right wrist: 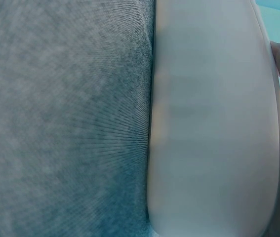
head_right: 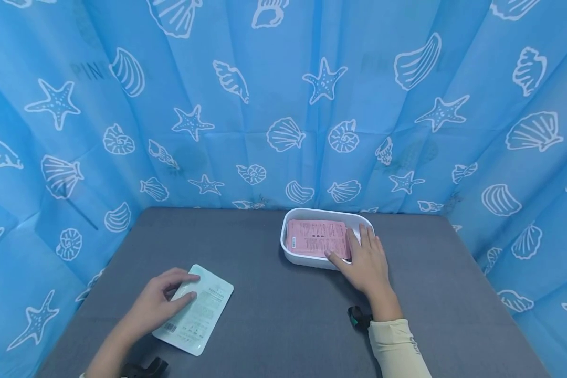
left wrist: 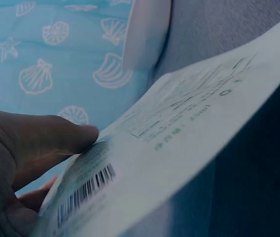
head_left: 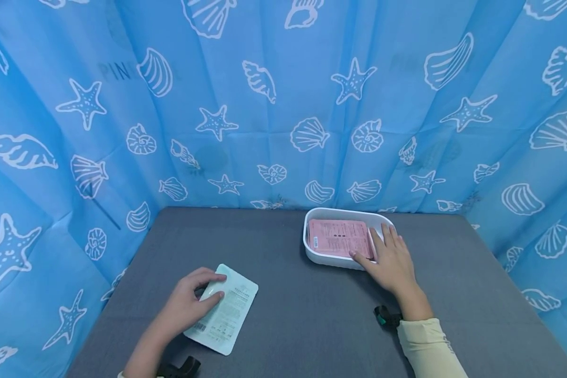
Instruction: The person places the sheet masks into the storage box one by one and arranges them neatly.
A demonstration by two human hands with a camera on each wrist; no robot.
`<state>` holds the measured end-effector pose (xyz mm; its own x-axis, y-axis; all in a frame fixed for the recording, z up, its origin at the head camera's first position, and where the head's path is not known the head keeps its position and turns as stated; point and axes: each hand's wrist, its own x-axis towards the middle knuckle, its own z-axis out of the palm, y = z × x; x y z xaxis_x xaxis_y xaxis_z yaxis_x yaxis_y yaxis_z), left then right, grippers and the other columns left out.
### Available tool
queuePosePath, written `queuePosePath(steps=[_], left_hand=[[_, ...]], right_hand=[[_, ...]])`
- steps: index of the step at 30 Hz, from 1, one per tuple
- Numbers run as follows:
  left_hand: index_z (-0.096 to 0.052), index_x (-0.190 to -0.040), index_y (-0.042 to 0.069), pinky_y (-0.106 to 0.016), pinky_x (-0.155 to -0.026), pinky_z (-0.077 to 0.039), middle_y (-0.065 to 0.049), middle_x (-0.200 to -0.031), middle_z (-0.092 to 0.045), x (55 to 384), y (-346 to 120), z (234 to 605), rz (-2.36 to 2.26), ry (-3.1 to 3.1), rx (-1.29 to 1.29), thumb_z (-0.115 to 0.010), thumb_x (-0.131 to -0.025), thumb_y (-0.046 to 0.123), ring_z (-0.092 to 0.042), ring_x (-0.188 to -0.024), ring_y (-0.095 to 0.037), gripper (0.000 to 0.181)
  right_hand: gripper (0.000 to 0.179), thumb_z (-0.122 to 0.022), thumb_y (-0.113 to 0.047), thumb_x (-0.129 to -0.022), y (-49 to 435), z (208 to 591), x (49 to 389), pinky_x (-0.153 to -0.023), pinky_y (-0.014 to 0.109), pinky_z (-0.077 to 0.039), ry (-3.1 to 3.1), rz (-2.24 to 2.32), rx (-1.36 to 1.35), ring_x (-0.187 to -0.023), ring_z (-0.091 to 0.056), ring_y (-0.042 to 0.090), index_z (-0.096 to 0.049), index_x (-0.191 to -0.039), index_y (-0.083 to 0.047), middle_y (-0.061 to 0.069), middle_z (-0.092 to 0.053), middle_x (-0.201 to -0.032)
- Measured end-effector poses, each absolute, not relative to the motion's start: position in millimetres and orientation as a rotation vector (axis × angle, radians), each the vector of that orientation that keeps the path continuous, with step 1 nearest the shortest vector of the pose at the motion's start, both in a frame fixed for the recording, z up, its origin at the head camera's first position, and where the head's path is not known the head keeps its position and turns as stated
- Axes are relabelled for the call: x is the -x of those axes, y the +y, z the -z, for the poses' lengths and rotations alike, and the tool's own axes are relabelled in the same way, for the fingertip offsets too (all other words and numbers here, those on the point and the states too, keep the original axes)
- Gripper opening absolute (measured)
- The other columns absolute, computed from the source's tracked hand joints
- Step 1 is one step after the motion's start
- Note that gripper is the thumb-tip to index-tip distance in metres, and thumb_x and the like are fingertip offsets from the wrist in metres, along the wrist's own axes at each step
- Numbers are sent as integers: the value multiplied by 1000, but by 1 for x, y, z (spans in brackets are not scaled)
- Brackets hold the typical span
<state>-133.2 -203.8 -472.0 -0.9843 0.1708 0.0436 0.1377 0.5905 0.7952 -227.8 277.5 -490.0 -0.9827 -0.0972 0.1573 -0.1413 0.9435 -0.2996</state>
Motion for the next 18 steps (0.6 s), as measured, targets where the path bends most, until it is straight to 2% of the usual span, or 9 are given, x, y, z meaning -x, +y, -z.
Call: queuePosePath(steps=[3, 11, 18], left_hand=[[-75, -128, 20, -28, -79, -58, -1, -128, -67, 134, -199, 469, -1447, 2749, -288, -79, -96, 11, -65, -108, -19, 33], [-74, -130, 13, -27, -83, -61, -6, -129, -66, 143, -182, 458, -1580, 2675, -301, -79, -93, 3, -69, -107, -22, 38], [-72, -135, 13, -27, -84, -62, -7, -131, -65, 154, -168, 458, -1718, 2599, -333, -78, -95, 5, -71, -109, -25, 41]], right_hand=[[103, -53, -73, -98, 277, 490, 228, -129, 68, -11, -2957, -473, -181, -163, -8, 50, -30, -165, 1, 31, -13, -174], [104, -52, -74, -98, 277, 490, 229, -130, 67, -10, -2969, -461, -181, -163, -6, 49, -26, -166, 1, 31, -11, -175], [104, -52, -74, -97, 278, 491, 230, -129, 68, -14, -2956, -426, -211, -163, -12, 49, -29, -166, 0, 30, -18, -174]])
